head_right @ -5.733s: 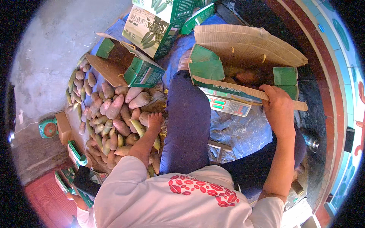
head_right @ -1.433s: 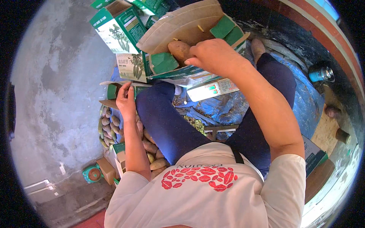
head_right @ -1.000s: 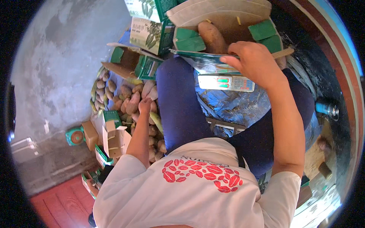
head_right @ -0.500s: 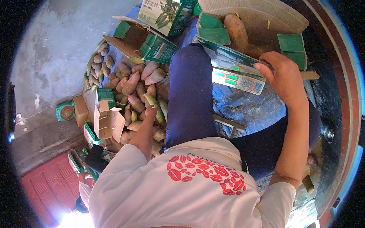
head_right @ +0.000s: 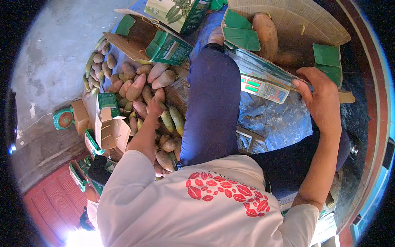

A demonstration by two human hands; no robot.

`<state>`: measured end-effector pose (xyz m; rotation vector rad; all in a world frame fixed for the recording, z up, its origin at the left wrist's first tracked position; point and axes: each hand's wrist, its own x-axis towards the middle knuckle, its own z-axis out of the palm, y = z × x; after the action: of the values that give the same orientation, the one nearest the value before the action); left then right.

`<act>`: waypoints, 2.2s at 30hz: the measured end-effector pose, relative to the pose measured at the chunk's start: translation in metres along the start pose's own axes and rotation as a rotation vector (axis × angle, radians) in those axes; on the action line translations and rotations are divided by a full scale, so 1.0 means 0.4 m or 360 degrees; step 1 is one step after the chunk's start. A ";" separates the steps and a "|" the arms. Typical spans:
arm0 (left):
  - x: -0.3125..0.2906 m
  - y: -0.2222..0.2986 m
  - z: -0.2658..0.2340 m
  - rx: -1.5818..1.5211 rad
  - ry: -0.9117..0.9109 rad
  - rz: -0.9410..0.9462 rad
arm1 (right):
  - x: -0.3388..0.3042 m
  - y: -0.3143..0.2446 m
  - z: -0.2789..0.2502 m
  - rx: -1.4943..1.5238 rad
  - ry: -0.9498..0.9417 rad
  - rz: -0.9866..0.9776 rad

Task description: Packaging sweet potatoes into cardboard boxes and weighing them.

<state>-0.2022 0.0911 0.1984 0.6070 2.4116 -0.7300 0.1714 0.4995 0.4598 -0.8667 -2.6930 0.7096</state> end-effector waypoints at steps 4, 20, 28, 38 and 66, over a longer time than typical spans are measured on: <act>0.052 -0.009 0.003 0.0139 -0.0100 -0.0018 | 0.005 -0.002 -0.006 -0.0020 -0.0029 0.0088; -0.090 0.027 -0.179 0.0736 -0.0018 0.0745 | 0.012 0.012 -0.005 -0.0037 0.0058 0.0125; 0.032 0.020 0.194 0.0694 0.0474 0.0261 | 0.008 0.008 0.015 -0.0081 0.0131 0.0025; -0.246 -0.047 -0.241 -0.0211 0.0098 -0.0155 | -0.035 0.035 0.006 -0.0175 -0.0020 -0.0046; -0.467 0.711 -0.876 -0.0900 0.0921 0.1680 | -0.059 0.068 -0.028 -0.0083 0.0054 0.0003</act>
<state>-0.0329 0.4700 0.4559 1.7594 2.1037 0.6125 0.2076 0.5087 0.4540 -0.8854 -2.6922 0.6216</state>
